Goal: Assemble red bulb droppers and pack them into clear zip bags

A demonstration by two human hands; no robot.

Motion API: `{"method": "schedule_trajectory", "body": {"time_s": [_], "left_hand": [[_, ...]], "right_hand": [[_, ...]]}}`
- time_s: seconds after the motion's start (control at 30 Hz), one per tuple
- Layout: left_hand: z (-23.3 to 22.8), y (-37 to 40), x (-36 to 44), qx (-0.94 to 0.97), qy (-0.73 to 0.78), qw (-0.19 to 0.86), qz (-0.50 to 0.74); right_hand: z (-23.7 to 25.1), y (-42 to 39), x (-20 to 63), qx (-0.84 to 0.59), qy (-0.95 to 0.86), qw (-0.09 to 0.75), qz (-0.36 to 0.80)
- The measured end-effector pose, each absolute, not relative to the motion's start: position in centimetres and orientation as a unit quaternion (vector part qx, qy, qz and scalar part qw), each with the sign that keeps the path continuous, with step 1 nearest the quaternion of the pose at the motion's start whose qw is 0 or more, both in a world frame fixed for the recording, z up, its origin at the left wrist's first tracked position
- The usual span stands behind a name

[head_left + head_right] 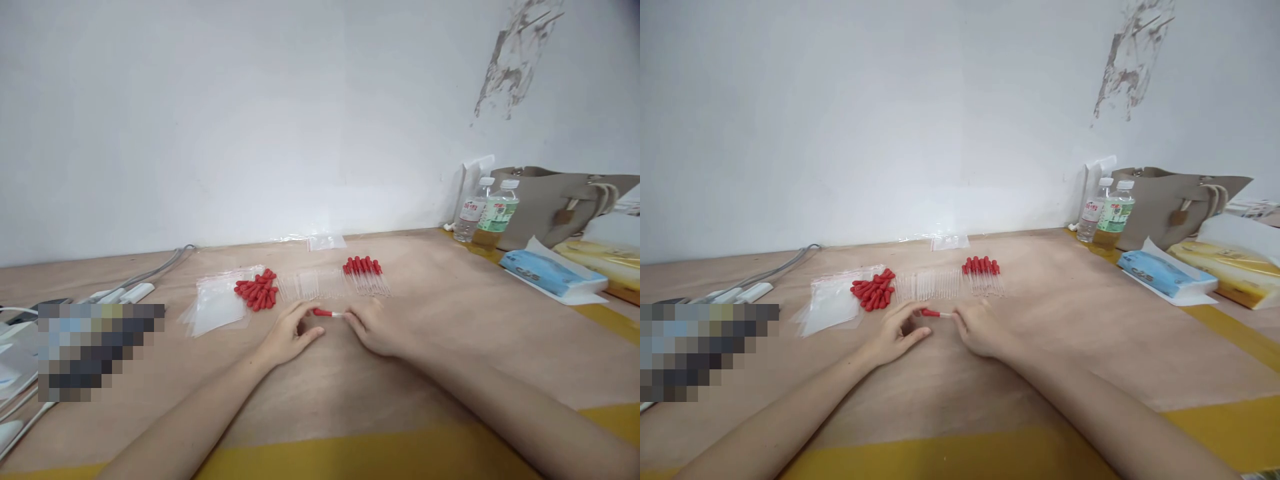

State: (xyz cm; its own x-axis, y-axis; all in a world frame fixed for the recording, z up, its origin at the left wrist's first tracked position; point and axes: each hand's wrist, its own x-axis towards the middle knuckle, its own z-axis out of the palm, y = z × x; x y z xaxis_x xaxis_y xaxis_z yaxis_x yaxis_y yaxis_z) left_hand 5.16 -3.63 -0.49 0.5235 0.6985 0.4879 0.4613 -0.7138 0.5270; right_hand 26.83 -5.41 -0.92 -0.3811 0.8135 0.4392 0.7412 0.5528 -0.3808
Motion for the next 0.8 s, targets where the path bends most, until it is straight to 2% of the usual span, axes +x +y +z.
{"method": "schedule_trajectory", "body": {"time_s": [0.13,0.23,0.53,0.8], "left_hand": [[-0.7,-3.3,4.4,0.844,0.370,0.190,0.338],[-0.9,-3.0,4.3,0.856,0.370,0.198,0.301],[-0.9,-3.0,4.2,0.859,0.365,0.198,0.300],[-1.0,-2.9,4.2,0.858,0.375,0.199,0.289]], "right_hand": [[-0.3,-2.5,29.1,-0.563,-0.690,0.398,0.219],[0.4,0.4,30.4,-0.645,-0.584,0.408,0.277],[0.8,4.8,29.1,-0.772,-0.512,0.349,0.144],[0.1,4.7,27.9,-0.766,-0.568,0.292,0.071]]}}
